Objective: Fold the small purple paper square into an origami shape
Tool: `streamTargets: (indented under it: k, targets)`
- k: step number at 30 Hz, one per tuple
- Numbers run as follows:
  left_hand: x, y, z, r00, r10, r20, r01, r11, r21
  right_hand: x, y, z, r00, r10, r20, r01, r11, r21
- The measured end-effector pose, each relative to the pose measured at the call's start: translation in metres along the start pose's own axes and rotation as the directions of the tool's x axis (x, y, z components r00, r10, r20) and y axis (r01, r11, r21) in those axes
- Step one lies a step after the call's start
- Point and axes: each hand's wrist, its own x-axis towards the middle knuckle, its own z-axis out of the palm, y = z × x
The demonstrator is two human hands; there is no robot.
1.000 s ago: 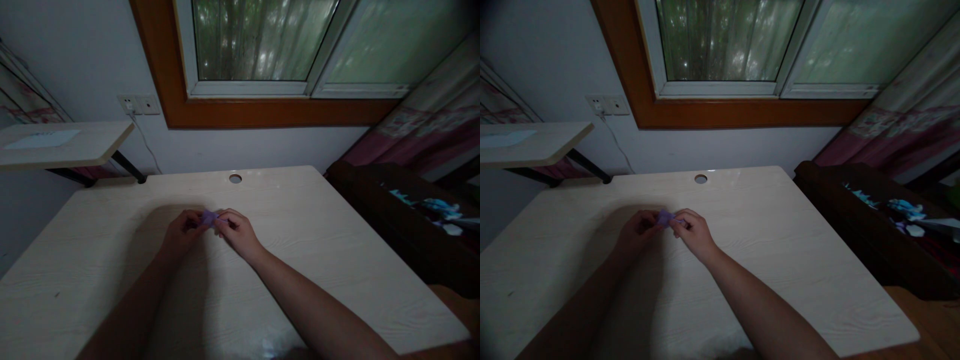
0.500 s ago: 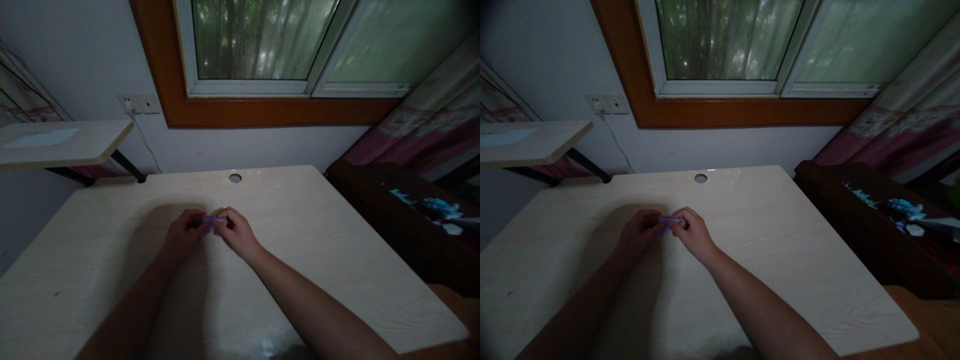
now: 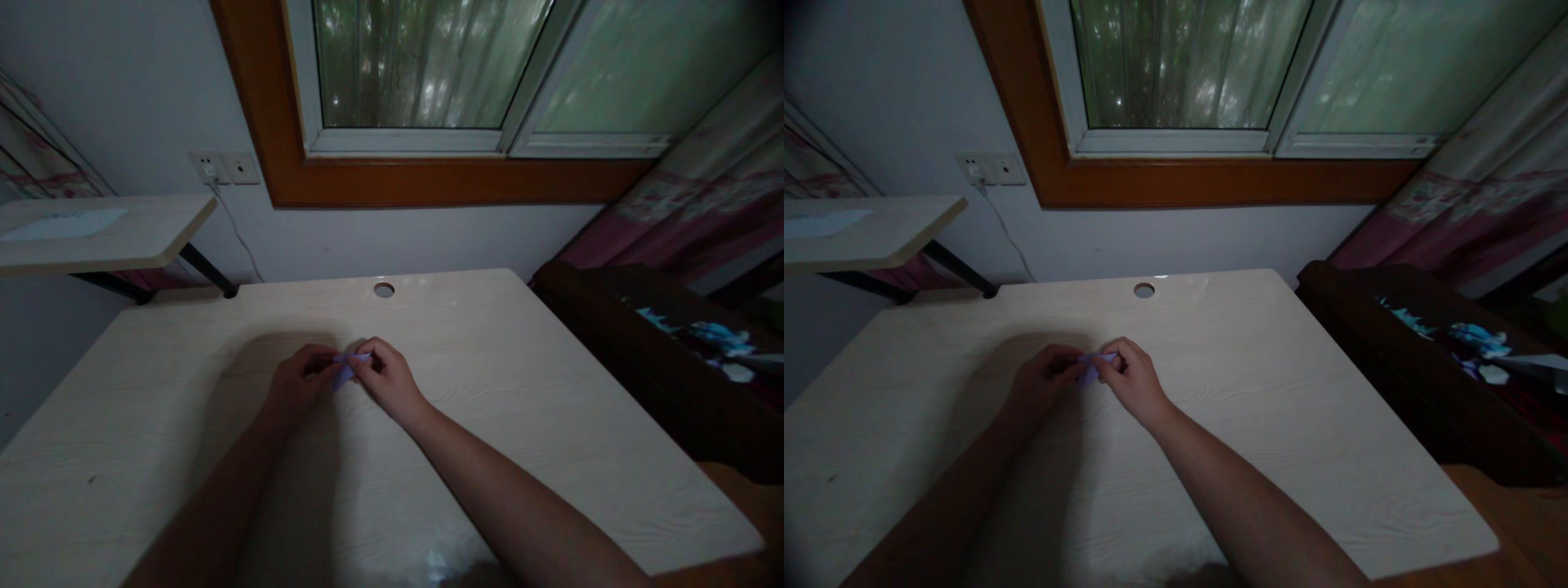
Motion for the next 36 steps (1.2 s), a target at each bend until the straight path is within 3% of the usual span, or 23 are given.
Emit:
streamTargets:
  k: [21, 36]
  targets:
    - [0.0015, -0.0023, 0.0021, 0.999, -0.026, -0.018, 0.026, 0.999, -0.018, -0.0003, 0.0023, -0.0007, 1.0, 0.005, 0.016, -0.005, 1.0, -0.024]
    - [0.0011, 0.0025, 0.0029, 0.998, -0.059, -0.006, 0.059, 0.997, -0.044, 0.0016, 0.0053, 0.0022, 1.0, 0.009, 0.015, -0.01, 0.999, 0.048]
